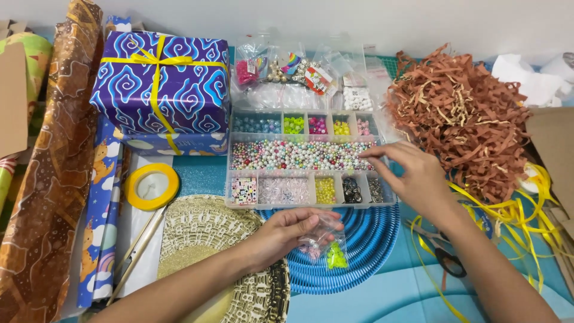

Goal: Sorting and packaging various beads into small plastic bags from a multi-compartment storage box.

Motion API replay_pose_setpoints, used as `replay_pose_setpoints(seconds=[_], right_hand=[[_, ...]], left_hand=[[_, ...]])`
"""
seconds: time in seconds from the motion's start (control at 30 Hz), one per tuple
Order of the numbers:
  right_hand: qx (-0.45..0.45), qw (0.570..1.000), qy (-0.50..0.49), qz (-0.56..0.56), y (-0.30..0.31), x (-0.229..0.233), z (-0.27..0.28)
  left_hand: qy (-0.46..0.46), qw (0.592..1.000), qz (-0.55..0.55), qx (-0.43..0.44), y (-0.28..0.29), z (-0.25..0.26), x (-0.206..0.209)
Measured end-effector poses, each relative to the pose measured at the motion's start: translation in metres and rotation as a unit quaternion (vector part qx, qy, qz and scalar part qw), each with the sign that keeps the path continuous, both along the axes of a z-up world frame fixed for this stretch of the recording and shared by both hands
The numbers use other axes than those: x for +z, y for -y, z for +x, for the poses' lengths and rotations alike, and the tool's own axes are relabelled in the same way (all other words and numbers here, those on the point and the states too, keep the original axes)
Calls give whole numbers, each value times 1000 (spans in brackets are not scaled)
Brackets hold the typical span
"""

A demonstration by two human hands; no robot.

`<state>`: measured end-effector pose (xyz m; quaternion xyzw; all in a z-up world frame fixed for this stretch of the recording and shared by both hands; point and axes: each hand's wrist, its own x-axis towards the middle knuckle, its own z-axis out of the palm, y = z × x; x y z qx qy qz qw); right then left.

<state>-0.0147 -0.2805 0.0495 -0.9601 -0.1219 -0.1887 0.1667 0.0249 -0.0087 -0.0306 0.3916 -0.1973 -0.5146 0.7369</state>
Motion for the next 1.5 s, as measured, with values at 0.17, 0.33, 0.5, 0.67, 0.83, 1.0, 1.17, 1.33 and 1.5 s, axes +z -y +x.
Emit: replay_pose_setpoints(seconds=[0.17, 0.33, 0.5, 0.67, 0.83, 1.0, 1.17, 1.33, 1.5], right_hand=[[52, 997, -47, -17, -11, -16, 38], [52, 994, -94, -2, -24, -23, 60], [6, 992, -117, -48, -28, -30, 67], [13, 995, -87, -50, -27, -35, 63], [34, 999, -28, -16, -18, -31, 46], [-12, 971, -88, 223, -27, -8, 4], [3, 919, -169, 357, -42, -17, -28], [54, 941, -136, 304, -58, -18, -41], [48, 940, -104, 320, -63, -19, -43]], left_hand=[[-7, 1000, 4, 7, 0, -2, -1], [-2, 1000, 0, 3, -2, 0, 0], [-8, 1000, -5, -4, -1, 0, -1], [-13, 1000, -20, -1, 0, 0, -4], [-17, 1000, -8, -2, 0, 0, -1], [-1, 1000, -5, -2, 0, 0, 0], [9, 1000, -7, -1, 1, 0, -1], [19, 1000, -13, 4, 1, -1, -6], [18, 1000, 5, 5, -1, -1, -3]])
